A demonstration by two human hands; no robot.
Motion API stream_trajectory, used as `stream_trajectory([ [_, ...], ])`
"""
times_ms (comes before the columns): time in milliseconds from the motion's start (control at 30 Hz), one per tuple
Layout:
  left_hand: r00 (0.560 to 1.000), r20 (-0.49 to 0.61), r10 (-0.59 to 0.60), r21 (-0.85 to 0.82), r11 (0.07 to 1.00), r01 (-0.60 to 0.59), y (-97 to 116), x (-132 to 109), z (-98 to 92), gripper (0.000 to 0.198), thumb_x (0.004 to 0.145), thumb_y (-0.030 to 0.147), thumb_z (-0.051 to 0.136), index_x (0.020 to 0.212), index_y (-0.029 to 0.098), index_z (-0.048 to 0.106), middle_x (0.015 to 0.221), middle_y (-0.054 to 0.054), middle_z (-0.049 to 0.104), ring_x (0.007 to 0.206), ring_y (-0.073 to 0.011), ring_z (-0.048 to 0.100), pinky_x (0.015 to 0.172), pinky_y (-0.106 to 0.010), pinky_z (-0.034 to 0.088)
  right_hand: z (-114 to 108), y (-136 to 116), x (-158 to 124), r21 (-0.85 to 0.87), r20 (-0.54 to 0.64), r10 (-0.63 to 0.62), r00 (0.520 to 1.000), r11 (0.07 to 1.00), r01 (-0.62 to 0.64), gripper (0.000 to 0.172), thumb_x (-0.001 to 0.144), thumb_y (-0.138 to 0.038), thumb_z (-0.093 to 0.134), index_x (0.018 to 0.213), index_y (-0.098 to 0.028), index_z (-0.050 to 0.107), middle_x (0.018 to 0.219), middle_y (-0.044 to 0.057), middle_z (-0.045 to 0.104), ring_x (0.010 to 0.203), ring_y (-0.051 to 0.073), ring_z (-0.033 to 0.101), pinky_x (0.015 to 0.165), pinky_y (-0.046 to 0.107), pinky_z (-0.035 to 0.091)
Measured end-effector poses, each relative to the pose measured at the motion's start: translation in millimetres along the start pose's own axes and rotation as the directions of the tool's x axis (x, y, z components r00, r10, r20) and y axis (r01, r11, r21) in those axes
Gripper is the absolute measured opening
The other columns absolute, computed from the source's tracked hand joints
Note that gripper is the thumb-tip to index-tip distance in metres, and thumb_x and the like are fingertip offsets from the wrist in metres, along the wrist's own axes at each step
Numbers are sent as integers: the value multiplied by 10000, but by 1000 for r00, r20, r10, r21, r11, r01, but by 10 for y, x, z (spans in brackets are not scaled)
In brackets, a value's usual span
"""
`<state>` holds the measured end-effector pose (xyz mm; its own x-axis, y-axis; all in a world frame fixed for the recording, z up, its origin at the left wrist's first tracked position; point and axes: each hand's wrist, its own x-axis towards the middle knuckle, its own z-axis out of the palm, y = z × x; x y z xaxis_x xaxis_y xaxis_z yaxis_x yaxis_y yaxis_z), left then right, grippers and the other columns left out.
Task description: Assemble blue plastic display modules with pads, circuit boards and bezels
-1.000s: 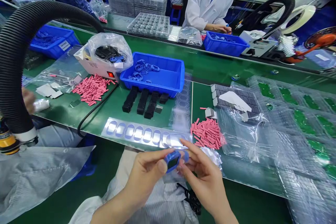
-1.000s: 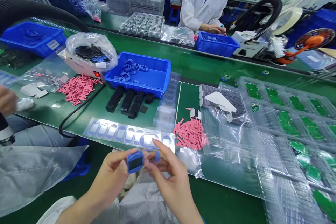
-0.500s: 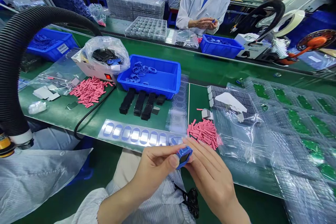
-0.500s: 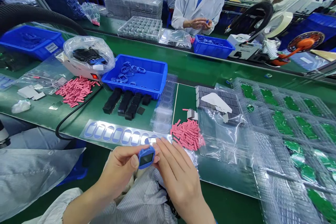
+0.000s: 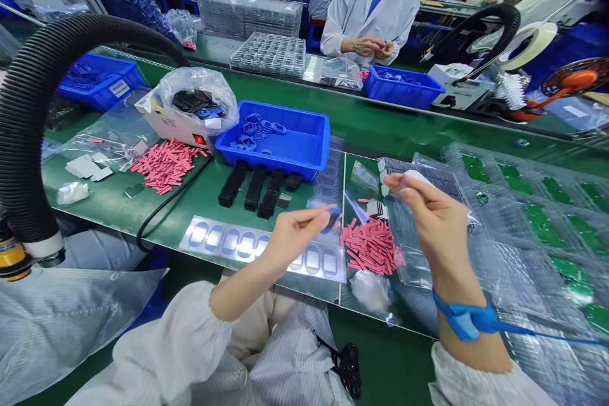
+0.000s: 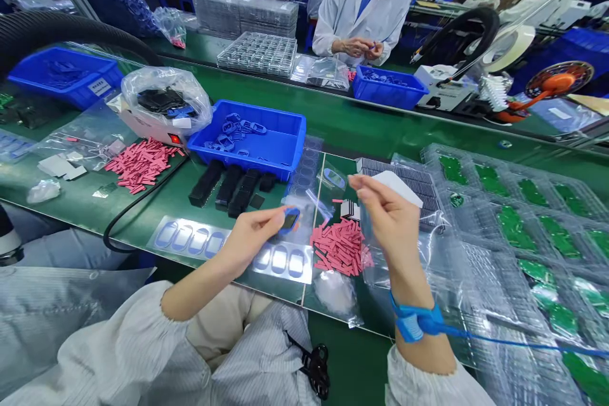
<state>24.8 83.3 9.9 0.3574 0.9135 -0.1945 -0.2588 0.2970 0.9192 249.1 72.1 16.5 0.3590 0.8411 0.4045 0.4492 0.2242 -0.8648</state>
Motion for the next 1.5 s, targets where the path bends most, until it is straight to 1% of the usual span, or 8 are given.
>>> stream_trajectory([
  [200, 999, -45, 1, -46, 999, -3, -133, 321, 24, 366, 703, 374, 727, 978, 133, 739, 961, -123, 766, 989, -262, 674, 996, -436, 430, -129, -202, -483, 301, -20, 43, 999, 953, -35, 252, 897, -375, 519, 1105, -273, 619, 1125, 60, 663, 1052, 210, 639, 896, 425, 538],
  [433, 998, -13, -64, -78, 995, 63, -75, -357, -282, 263, 646, 334, 789, 858, 179, 775, 873, -79, 784, 904, -241, 696, 1090, -443, 316, 191, -491, -1418, 484, 432, 111, 895, 809, -334, 385, 857, -546, 460, 1067, -288, 655, 802, 100, 728, 756, 248, 715, 675, 388, 599],
  [533, 991, -60, -120, -162, 981, 109, -114, -820, -687, 327, 660, 442, 759, 835, 166, 778, 832, -106, 782, 833, -259, 707, 909, -437, 490, 630, -562, -1739, 564, 598, 179, 781, 598, -569, 510, 761, -649, 514, 1023, -248, 689, 731, 125, 708, 658, 253, 700, 602, 383, 583],
  [667, 951, -252, -182, -362, 928, 82, -197, -1463, -1398, 312, 611, 463, 783, 837, 248, 766, 820, -28, 785, 745, -184, 717, 847, -340, 533, 1405, -663, -2042, 461, 872, 111, 476, 143, -876, 500, 705, -603, 648, 1023, -218, 680, 880, 115, 703, 800, 230, 687, 766, 392, 543],
  [733, 913, -347, -213, -446, 894, 39, -210, -1785, -1744, 279, 577, 403, 822, 815, 270, 765, 810, -1, 786, 726, -154, 719, 799, -268, 551, 1846, -716, -2131, 385, 919, 58, 389, 71, -920, 497, 715, -610, 641, 1030, -226, 660, 913, 90, 692, 829, 209, 671, 795, 381, 525],
  [1067, 731, -651, -206, -461, 872, -165, -141, -2928, -2712, 244, 562, 316, 846, 786, 278, 758, 785, 37, 790, 694, -149, 733, 815, -215, 562, 3968, -1135, -2376, 230, 971, -108, 214, 162, -960, 342, 908, -403, 519, 1133, -148, 557, 1109, 75, 609, 945, 189, 618, 809, 401, 520],
  [1267, 681, -679, -274, -503, 850, -159, 3, -3073, -3098, 63, 777, 266, 695, 823, 288, 731, 829, 47, 787, 746, -152, 739, 763, -208, 580, 4202, -1256, -2511, 297, 955, -104, 278, 314, -902, 299, 903, -367, 541, 1106, -150, 574, 1059, 56, 621, 900, 179, 630, 764, 364, 536],
  [1500, 683, -681, -263, -466, 875, -128, 118, -2418, -3346, 190, 869, 100, 535, 956, 169, 689, 893, -47, 780, 789, -153, 733, 774, -204, 571, 4052, -917, -2721, 141, 984, -140, 107, 259, -956, 321, 903, -358, 542, 1151, -155, 549, 1128, 73, 596, 948, 190, 613, 802, 395, 526],
])
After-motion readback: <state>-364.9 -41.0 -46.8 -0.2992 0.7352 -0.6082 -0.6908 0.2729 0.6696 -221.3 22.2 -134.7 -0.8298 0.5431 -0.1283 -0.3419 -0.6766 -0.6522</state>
